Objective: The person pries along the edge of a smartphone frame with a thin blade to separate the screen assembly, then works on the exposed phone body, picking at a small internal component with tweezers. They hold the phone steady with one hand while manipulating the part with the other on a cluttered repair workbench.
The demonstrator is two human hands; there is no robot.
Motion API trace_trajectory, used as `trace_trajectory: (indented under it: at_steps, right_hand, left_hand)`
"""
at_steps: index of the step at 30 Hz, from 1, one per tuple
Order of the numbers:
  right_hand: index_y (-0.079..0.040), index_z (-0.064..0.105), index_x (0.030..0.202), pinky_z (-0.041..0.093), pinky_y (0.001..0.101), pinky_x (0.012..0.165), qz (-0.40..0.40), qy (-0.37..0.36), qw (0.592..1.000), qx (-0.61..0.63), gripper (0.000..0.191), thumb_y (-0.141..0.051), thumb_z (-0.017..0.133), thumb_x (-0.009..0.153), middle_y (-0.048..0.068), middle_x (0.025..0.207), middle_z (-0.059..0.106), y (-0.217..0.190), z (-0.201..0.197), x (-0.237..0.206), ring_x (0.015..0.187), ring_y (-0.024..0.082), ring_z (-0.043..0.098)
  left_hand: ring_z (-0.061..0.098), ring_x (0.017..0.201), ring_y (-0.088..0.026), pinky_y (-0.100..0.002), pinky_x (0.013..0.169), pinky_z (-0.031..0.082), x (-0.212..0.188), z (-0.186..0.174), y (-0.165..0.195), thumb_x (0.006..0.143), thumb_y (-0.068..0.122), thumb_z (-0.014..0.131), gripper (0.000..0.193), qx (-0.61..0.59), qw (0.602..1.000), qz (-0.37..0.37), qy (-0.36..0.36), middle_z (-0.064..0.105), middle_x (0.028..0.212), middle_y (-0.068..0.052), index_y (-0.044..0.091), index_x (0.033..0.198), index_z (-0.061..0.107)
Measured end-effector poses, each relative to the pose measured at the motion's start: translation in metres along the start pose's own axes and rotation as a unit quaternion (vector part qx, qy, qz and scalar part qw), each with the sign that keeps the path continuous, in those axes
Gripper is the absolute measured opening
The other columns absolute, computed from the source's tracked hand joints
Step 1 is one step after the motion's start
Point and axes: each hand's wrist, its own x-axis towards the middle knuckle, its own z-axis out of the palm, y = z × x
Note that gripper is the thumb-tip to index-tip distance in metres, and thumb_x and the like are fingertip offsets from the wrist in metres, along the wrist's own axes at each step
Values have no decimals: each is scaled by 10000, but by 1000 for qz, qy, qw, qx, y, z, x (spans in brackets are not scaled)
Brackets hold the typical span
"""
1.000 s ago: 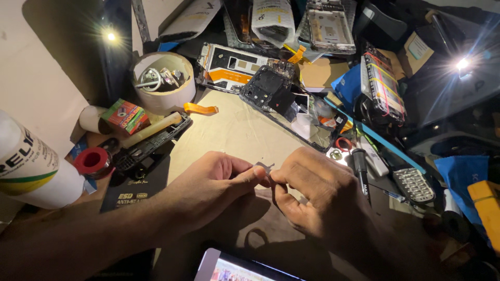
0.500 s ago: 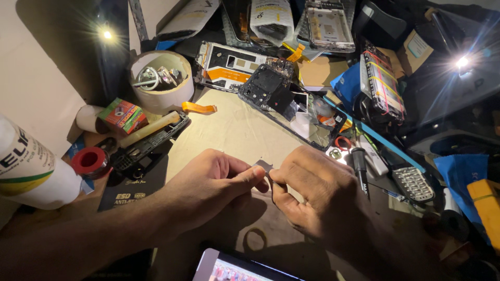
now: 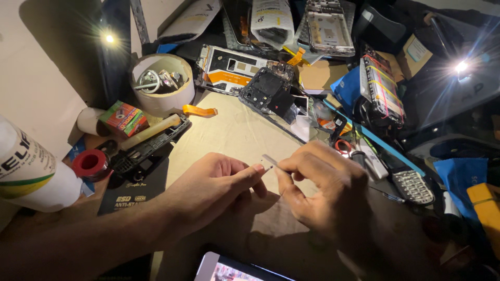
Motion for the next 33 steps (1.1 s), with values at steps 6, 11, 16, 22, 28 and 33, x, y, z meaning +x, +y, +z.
trace_trajectory:
  at_steps: [6,11,16,22,28,33]
  right_hand:
    - [-41,711,872,546,282,635,70,-5,998,1,111,-39,792,796,50,759,698,-1,-3,4,677,147,723]
    - [-26,705,885,558,284,659,106,-5,994,38,111,-50,774,801,46,758,713,6,-5,10,679,137,730]
    - [-39,721,850,567,282,657,82,-35,996,28,100,-44,783,771,54,763,726,6,-6,5,704,139,749]
    - [-54,710,915,580,300,736,6,-69,993,93,181,-20,766,746,74,898,729,5,-2,-2,828,196,748]
    - [-63,697,966,563,310,708,-33,-85,991,100,235,-31,795,754,76,885,699,6,-4,-3,825,221,726]
    - [-81,670,897,534,335,652,-60,-69,994,64,240,-8,802,711,65,816,652,6,-1,-3,762,242,685]
  left_hand:
    - [437,456,-84,-260,418,329,-9,-2,9,880,207,527,297,-58,997,-55,-2,626,629,-31,50,955,768]
    - [420,429,-95,-274,390,316,-11,-2,18,833,187,517,265,-60,995,-84,11,672,649,-55,80,1012,681]
    - [387,423,-91,-267,379,288,-10,-2,15,813,159,512,260,-85,993,-83,-6,649,652,-40,88,1027,642]
    - [507,548,-45,-230,460,353,-9,-1,6,895,106,488,264,-105,994,-7,-32,658,748,-11,31,1098,639]
    - [422,469,-47,-224,403,285,-10,-2,6,925,239,589,240,-66,997,-34,-37,617,685,4,55,1060,661]
    - [501,550,-41,-215,476,363,-4,0,0,982,315,623,307,-117,991,-17,-59,635,727,1,22,1060,668]
